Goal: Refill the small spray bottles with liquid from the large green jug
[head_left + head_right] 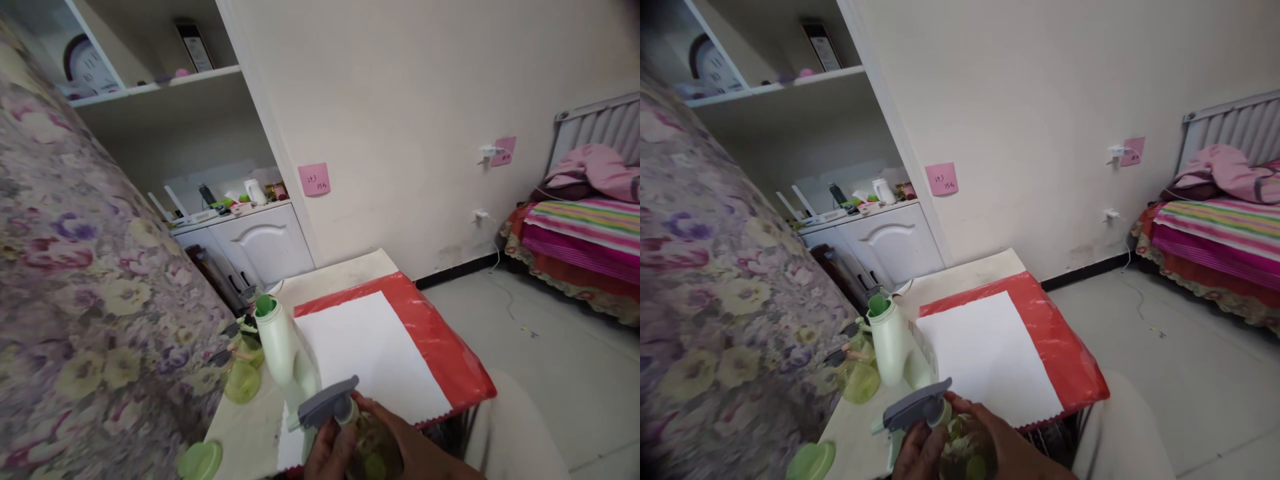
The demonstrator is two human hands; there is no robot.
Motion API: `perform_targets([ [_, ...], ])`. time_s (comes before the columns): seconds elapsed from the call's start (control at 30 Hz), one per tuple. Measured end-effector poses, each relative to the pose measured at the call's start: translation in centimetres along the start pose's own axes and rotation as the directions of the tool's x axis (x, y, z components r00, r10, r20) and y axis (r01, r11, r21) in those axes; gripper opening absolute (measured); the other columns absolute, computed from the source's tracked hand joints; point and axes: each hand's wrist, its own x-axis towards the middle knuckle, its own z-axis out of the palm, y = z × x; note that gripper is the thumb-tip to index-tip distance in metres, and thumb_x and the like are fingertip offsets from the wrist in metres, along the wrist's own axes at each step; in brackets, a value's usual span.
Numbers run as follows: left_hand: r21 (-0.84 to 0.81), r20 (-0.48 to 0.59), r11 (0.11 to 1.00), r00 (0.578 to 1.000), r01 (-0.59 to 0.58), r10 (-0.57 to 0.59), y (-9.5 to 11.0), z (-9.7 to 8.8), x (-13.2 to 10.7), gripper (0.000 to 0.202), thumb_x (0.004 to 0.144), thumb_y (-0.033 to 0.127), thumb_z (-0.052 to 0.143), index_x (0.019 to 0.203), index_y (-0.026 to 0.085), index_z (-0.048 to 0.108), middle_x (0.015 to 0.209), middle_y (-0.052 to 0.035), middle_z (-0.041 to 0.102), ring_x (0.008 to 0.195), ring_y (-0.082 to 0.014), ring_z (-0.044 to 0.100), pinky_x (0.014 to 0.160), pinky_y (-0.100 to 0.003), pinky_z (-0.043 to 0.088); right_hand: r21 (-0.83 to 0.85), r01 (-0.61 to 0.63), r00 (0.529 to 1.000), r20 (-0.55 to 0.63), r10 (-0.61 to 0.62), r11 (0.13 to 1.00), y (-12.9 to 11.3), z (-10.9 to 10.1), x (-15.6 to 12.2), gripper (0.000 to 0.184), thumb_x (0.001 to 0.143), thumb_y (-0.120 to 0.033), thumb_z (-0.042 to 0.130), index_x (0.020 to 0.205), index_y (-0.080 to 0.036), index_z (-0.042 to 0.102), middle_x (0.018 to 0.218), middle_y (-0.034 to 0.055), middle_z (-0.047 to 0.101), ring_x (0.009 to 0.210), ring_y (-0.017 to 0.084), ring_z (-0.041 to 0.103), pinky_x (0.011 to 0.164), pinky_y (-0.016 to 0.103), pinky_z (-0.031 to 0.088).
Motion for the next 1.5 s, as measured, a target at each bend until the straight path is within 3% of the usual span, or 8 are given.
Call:
perform_targets([
  [0.13, 0.183, -0.061, 0.961, 0.973, -0.206, 0.220, 2.1, 0.6, 0.0, 0.038, 0.064, 0.049, 0.075, 0.089, 0.019, 0.072, 0.102, -0.0077, 0.072, 0.100, -0.0278, 0.063, 0.078, -0.031, 0.052, -0.120, -0.073, 0.997, -0.038, 0.069, 0.990, 1.2, -0.7, -0.6, 0.093, 0.049, -0.027, 0.086, 0.132, -0.023, 0.046, 0.134, 0.0103, 0.055, 0.121, 0.030, 0.052, 0.103, 0.041, 0.041],
  [0.23, 0.287, -0.067, 0.896, 0.926, -0.338, 0.371, 3.5, 0.3, 0.3, 0.034, 0.068, 0.048, 0.071, 0.085, 0.018, 0.072, 0.102, -0.0075, 0.071, 0.111, -0.0278, 0.056, 0.091, -0.030, 0.046, -0.216, -0.170, 0.982, -0.114, 0.148, 0.961, 2.2, -1.2, -0.9, 0.097, 0.045, -0.018, 0.085, 0.133, -0.025, 0.044, 0.133, 0.0082, 0.055, 0.121, 0.029, 0.051, 0.104, 0.041, 0.039],
  [0.43, 0.177, -0.041, 0.876, 0.886, -0.449, 0.462, 4.9, 0.1, 1.3, 0.032, 0.076, 0.040, 0.067, 0.099, 0.017, 0.066, 0.086, -0.0049, 0.070, 0.088, -0.0212, 0.062, 0.088, -0.032, 0.046, -0.267, -0.191, 0.976, -0.149, 0.156, 0.945, 3.4, -2.0, -1.2, 0.101, 0.045, -0.019, 0.086, 0.135, -0.026, 0.042, 0.134, 0.0085, 0.053, 0.123, 0.028, 0.049, 0.105, 0.040, 0.038],
  [0.6, 0.041, -0.082, 0.915, 0.911, -0.402, 0.404, 5.1, 0.2, 1.6, 0.037, 0.076, 0.039, 0.070, 0.104, 0.017, 0.063, 0.079, -0.0032, 0.069, 0.075, -0.0159, 0.061, 0.075, -0.026, 0.050, -0.279, -0.220, 0.965, -0.202, 0.167, 0.935, 4.3, -2.5, -1.2, 0.103, 0.045, -0.017, 0.086, 0.137, -0.025, 0.040, 0.138, 0.0106, 0.051, 0.128, 0.029, 0.046, 0.107, 0.041, 0.036],
  [0.8, -0.029, -0.137, 0.928, 0.921, -0.373, 0.366, 4.6, -2.3, 2.1, 0.039, 0.076, 0.038, 0.071, 0.109, 0.018, 0.062, 0.077, -0.0018, 0.067, 0.071, -0.0133, 0.059, 0.071, -0.023, 0.049, -0.221, -0.220, 0.944, -0.294, 0.150, 0.950, 5.0, -3.9, -1.1, 0.097, 0.051, -0.016, 0.083, 0.135, -0.021, 0.035, 0.137, 0.0141, 0.051, 0.130, 0.029, 0.044, 0.107, 0.042, 0.035],
  [1.17, 0.316, -0.234, 0.919, 0.919, -0.237, 0.318, 0.6, -4.6, 2.9, 0.052, 0.068, 0.053, 0.073, 0.105, 0.016, 0.067, 0.067, 0.0003, 0.065, 0.062, -0.0139, 0.054, 0.065, -0.025, 0.045, -0.485, -0.086, 0.803, -0.551, -0.228, 0.871, 6.7, -9.6, 5.1, 0.080, 0.060, -0.031, 0.079, 0.128, -0.027, 0.037, 0.132, 0.0081, 0.046, 0.128, 0.027, 0.043, 0.108, 0.041, 0.035],
  [1.33, 0.310, -0.221, 0.930, 0.937, -0.196, 0.271, -2.1, -5.0, 3.6, 0.058, 0.065, 0.059, 0.072, 0.106, 0.018, 0.068, 0.066, 0.0010, 0.063, 0.052, -0.0119, 0.049, 0.053, -0.024, 0.043, -0.509, -0.124, 0.767, -0.594, -0.243, 0.852, 8.6, -11.4, 8.9, 0.081, 0.060, -0.027, 0.075, 0.130, -0.027, 0.035, 0.135, 0.0077, 0.046, 0.127, 0.028, 0.043, 0.109, 0.044, 0.033],
  [1.5, 0.272, -0.251, 0.952, 0.945, -0.138, 0.209, -3.2, -5.6, 4.3, 0.064, 0.061, 0.061, 0.073, 0.109, 0.019, 0.066, 0.064, 0.0021, 0.060, 0.049, -0.0105, 0.045, 0.043, -0.021, 0.038, -0.529, -0.174, 0.752, -0.615, -0.235, 0.830, 10.8, -12.3, 9.5, 0.083, 0.057, -0.027, 0.076, 0.130, -0.025, 0.038, 0.134, 0.0101, 0.048, 0.126, 0.032, 0.044, 0.108, 0.048, 0.034],
])
